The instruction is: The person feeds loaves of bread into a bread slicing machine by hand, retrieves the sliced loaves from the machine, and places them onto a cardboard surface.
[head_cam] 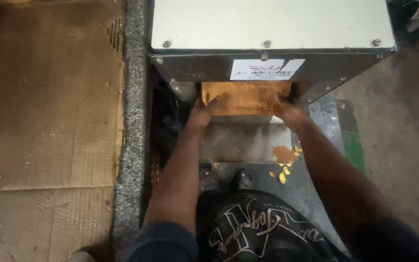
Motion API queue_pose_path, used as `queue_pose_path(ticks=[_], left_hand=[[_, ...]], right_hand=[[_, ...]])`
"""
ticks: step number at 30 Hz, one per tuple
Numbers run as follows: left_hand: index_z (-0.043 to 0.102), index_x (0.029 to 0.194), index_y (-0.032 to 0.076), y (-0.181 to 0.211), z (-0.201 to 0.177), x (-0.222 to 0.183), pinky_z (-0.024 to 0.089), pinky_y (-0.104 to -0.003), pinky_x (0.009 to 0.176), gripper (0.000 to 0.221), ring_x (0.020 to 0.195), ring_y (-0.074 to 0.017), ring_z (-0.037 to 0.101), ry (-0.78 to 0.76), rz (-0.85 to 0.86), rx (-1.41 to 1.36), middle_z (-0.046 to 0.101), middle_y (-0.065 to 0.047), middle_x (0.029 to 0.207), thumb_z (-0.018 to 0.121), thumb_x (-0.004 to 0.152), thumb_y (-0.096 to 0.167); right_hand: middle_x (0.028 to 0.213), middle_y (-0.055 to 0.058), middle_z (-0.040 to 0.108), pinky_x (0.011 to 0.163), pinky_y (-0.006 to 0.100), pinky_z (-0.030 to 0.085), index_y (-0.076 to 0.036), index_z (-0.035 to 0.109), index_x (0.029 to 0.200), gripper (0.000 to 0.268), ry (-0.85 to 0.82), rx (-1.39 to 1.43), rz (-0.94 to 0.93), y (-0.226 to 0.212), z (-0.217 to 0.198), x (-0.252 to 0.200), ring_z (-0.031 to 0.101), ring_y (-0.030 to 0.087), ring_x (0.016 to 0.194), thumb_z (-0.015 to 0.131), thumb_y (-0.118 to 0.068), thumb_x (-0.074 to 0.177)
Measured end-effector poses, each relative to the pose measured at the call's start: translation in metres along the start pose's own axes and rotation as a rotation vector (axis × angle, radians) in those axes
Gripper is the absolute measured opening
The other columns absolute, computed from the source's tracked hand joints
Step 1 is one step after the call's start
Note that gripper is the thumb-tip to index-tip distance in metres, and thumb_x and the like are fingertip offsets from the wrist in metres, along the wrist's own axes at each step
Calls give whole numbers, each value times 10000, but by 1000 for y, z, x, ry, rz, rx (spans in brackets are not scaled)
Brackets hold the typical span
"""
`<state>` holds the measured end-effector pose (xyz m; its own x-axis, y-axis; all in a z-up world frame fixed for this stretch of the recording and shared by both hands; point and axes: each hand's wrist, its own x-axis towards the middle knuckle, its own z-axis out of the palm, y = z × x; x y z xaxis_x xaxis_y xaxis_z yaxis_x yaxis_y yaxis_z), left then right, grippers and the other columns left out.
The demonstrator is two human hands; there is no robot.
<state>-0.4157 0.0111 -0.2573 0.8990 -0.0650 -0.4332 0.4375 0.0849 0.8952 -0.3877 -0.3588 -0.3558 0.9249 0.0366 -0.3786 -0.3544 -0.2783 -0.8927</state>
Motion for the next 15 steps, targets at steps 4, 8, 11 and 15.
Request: queue_pose_path(ticks=[4,8,11,15], left_hand=[[458,1516,78,0,3,15,451,-426,1102,761,1314,-270,597,94,-53,205,612,-136,1436,696,935,507],[559,1426,76,-24,0,29,494,-423,1028,661,1207,-262,637,24,38,146,667,-126,1337,758,889,407],[654,1334,47,-30,-4,37,555,-412,978,606,1136,-254,698,-59,181,110,743,-132,1253,810,832,349],[615,1372,93,-18,-7,29,520,-375,1003,591,1146,-217,682,3,-5,372,726,-85,1253,802,865,332]], right_hand=[[1446,182,583,1055,469,516,-99,516,1512,518,36,75,23,-20,16,-4,602,297,1273,597,-349,1065],[1380,100,569,964,431,576,-140,389,1509,669,49,339,-69,-53,31,-19,611,260,1214,713,-221,929],[1341,112,600,990,409,570,-124,437,1488,626,75,112,-39,-62,25,-35,628,252,1192,723,-223,941],[1320,121,635,1014,400,578,-71,511,1428,541,-16,172,-125,-60,30,-32,634,250,1190,717,-230,954]])
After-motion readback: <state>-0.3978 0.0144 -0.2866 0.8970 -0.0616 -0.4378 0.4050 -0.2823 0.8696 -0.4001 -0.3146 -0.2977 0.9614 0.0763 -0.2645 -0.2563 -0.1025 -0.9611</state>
